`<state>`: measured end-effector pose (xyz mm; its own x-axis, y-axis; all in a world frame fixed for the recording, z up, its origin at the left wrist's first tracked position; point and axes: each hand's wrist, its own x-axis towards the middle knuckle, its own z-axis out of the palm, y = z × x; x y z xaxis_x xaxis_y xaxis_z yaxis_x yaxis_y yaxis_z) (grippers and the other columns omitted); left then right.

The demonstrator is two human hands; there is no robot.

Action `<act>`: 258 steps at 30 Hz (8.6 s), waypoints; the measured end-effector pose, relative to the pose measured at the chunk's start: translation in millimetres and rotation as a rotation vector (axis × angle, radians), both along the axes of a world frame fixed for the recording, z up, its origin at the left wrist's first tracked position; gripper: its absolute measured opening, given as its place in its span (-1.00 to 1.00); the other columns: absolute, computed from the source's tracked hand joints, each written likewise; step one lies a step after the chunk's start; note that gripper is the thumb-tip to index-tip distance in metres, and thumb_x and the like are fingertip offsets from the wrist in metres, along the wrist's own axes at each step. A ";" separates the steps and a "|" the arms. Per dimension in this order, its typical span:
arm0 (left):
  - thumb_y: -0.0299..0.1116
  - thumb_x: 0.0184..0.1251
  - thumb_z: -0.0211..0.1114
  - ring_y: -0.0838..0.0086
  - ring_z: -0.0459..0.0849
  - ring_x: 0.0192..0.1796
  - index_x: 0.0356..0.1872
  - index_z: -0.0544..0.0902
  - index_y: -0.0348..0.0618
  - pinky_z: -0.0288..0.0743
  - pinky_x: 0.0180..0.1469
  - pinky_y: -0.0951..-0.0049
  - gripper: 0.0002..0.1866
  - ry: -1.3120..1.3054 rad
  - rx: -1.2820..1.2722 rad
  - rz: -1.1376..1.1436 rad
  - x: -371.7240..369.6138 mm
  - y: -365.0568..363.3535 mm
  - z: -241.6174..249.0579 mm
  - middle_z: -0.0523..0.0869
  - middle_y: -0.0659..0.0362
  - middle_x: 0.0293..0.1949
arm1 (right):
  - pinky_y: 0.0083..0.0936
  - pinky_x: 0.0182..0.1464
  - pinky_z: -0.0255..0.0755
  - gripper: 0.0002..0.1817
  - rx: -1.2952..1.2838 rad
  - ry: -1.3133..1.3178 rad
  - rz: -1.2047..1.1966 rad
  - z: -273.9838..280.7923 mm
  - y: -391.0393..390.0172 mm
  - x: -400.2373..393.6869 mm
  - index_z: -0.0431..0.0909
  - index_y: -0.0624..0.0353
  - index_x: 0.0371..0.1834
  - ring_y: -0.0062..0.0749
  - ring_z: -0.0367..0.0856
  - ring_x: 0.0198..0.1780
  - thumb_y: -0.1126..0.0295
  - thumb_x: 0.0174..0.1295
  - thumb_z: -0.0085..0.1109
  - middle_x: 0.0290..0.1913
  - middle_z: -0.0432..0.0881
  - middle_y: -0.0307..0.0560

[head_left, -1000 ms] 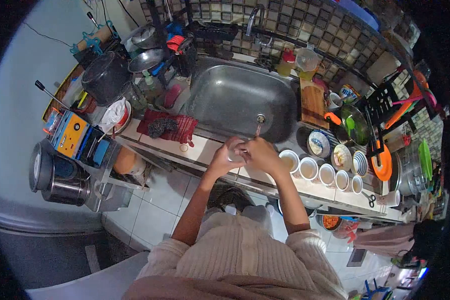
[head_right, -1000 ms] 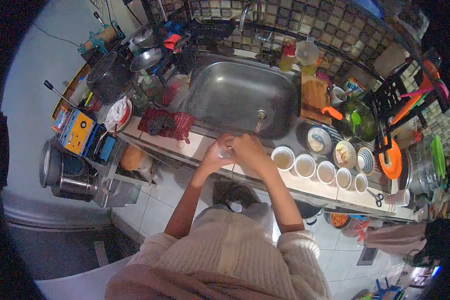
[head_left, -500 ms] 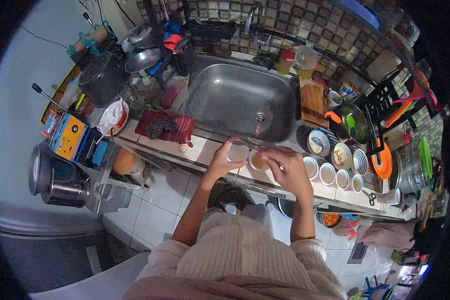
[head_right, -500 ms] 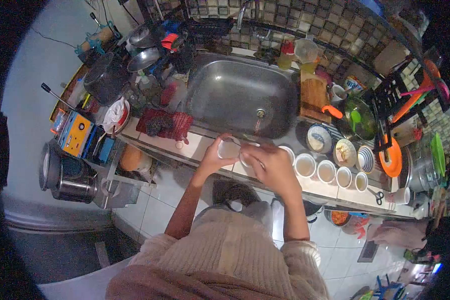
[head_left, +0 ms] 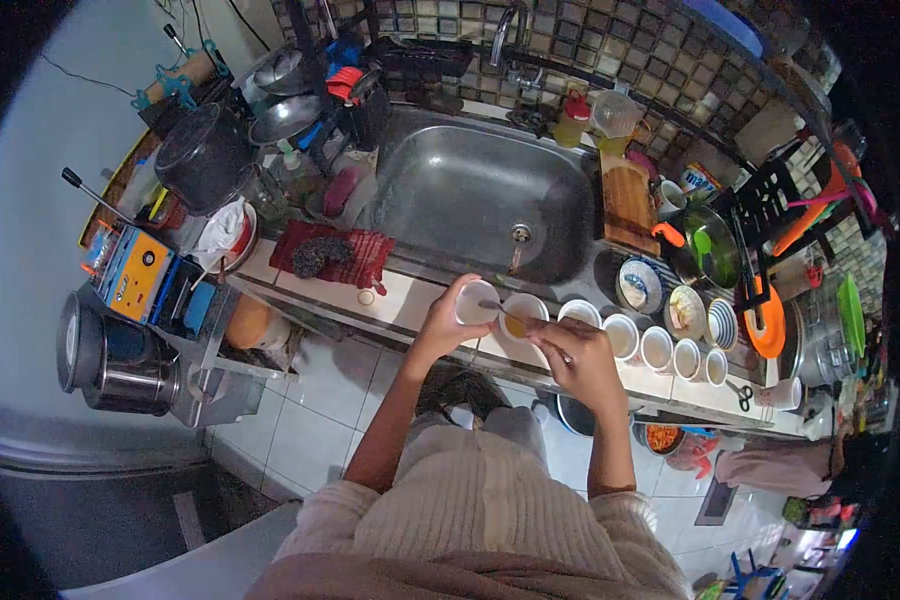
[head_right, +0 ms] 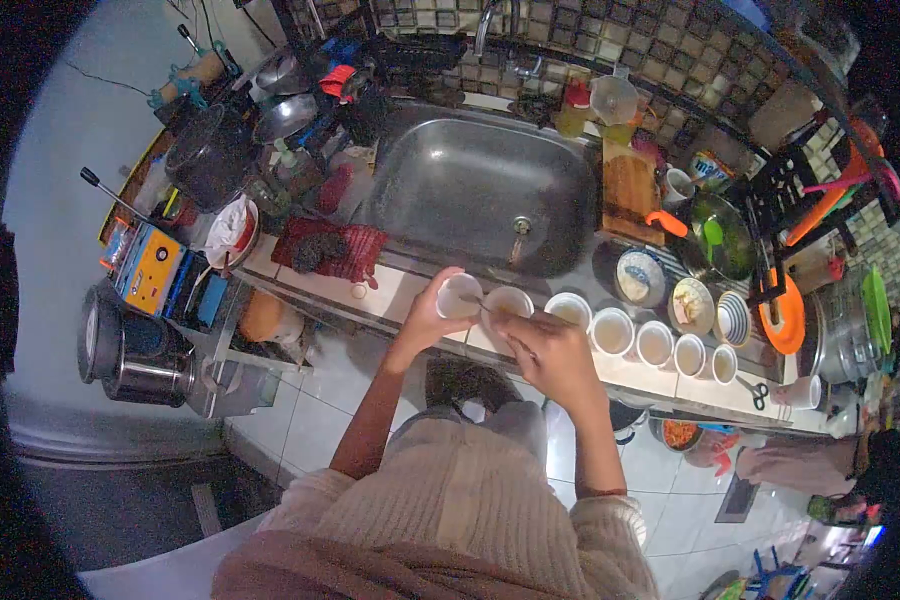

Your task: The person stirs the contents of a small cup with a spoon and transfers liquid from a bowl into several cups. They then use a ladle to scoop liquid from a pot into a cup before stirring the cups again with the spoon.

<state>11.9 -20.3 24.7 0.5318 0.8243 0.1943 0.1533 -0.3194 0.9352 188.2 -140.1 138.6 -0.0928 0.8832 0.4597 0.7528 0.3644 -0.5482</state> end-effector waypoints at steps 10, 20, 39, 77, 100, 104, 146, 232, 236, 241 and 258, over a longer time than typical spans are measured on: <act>-0.33 -0.17 0.51 0.43 0.51 0.03 0.14 0.35 -0.14 0.37 0.06 0.43 -0.25 -0.013 -0.013 0.006 0.5 -0.1 0.5 0.57 0.09 -0.05 | -0.37 -0.27 0.51 -0.82 -0.058 -0.044 -0.033 -1.6 -2.5 4.6 0.61 0.10 -0.28 -0.14 0.65 -0.31 0.49 -0.01 0.21 -0.28 0.66 0.01; -0.31 -0.16 0.52 0.47 0.47 0.08 0.16 0.33 -0.18 0.33 0.11 0.46 -0.23 0.001 -0.033 0.007 0.3 0.1 -1.5 0.54 0.06 0.02 | -0.41 -0.23 0.51 -0.85 0.043 0.002 -0.024 -3.2 2.2 8.0 0.57 0.17 -0.33 -0.16 0.65 -0.29 0.53 -0.02 0.20 -0.27 0.66 -0.04; -0.31 -0.20 0.52 0.37 0.55 0.02 0.12 0.36 -0.15 0.39 0.05 0.37 -0.24 -0.038 0.023 0.015 1.3 0.0 -1.9 0.58 0.06 -0.08 | -0.39 -0.29 0.49 -0.85 -0.183 -0.017 0.047 -2.9 12.8 -3.6 0.62 0.20 -0.30 -0.15 0.64 -0.35 0.40 0.13 0.15 -0.28 0.66 0.00; -0.49 -0.28 0.50 0.42 0.51 0.05 0.11 0.37 -0.16 0.37 0.09 0.40 -0.24 -0.344 -0.211 -0.076 3.1 3.3 -19.6 0.56 0.11 -0.05 | -0.21 -0.37 0.49 -0.87 -0.234 -0.540 0.043 -1.7 64.2 -45.6 0.59 0.20 -0.51 -0.07 0.64 -0.39 0.40 -0.14 0.21 -0.47 0.60 0.10; -0.42 -0.18 0.48 0.45 0.52 0.03 0.12 0.36 -0.20 0.38 0.08 0.41 -0.28 -0.237 -0.144 -0.048 0.3 3.8 -30.4 0.58 0.11 -0.06 | -0.24 -0.34 0.47 -0.87 -0.359 -0.651 0.087 17.0 67.9 -56.6 0.62 0.14 -0.47 -0.14 0.66 -0.29 0.40 -0.14 0.18 -0.40 0.65 0.04; -0.43 -0.23 0.50 0.41 0.53 0.03 0.12 0.35 -0.20 0.39 0.06 0.41 -0.25 0.007 0.151 0.007 0.9 5.2 -13.3 0.55 0.09 -0.02 | -0.20 -0.31 0.45 -0.87 -0.272 -0.575 -0.011 7.9 68.6 -45.7 0.60 0.15 -0.45 -0.12 0.65 -0.31 0.42 -0.12 0.16 -0.39 0.63 0.05; -0.28 -0.19 0.53 0.38 0.54 0.04 0.11 0.36 -0.20 0.37 0.08 0.41 -0.25 0.007 0.053 0.032 0.8 -0.2 -0.7 0.58 0.04 -0.05 | -0.36 -0.47 0.36 -0.86 -0.082 -0.140 -0.085 44.0 3.6 -0.2 0.64 0.15 -0.30 -0.16 0.56 -0.52 0.49 0.04 0.21 -0.49 0.60 0.05; 0.27 -0.13 0.22 0.31 0.10 0.41 0.23 0.37 0.06 -0.48 0.14 -0.56 -0.15 0.705 0.657 0.025 41.0 -21.5 27.8 0.41 0.37 0.24 | -0.27 -0.47 0.46 -0.84 -0.252 -0.351 -0.153 -20.2 1.6 21.5 0.66 -0.02 -0.32 -0.11 0.61 -0.49 0.28 0.12 0.09 -0.50 0.62 0.03; 0.27 -0.12 0.21 0.29 0.09 0.42 0.26 0.33 0.05 -0.51 0.13 -0.56 -0.14 0.751 0.696 -0.010 40.4 -19.8 29.2 0.43 0.35 0.22 | -0.26 -0.48 0.44 -0.86 -0.355 -0.414 -0.227 -8.5 2.3 18.4 0.66 -0.02 -0.34 -0.11 0.60 -0.50 0.30 0.10 0.11 -0.52 0.60 0.03; 0.23 -0.24 0.31 0.37 0.07 0.42 0.20 0.40 0.05 -0.56 0.12 -0.57 -0.13 0.791 0.618 0.002 43.5 -21.5 38.6 0.54 0.39 0.11 | -0.25 -0.51 0.42 -0.87 -0.244 -0.428 -0.183 -14.4 11.3 17.4 0.66 -0.03 -0.37 -0.10 0.57 -0.53 0.31 0.10 0.10 -0.58 0.56 0.05; 0.30 -0.21 0.24 0.28 0.07 0.42 0.20 0.42 0.07 -0.69 0.07 -0.58 -0.13 0.767 0.595 0.030 45.1 -21.3 32.6 0.47 0.34 0.20 | -0.22 -0.46 0.46 -0.89 -0.347 -0.552 -0.215 7.8 33.6 8.4 0.62 0.01 -0.42 -0.10 0.59 -0.52 0.37 -0.02 0.11 -0.60 0.57 0.01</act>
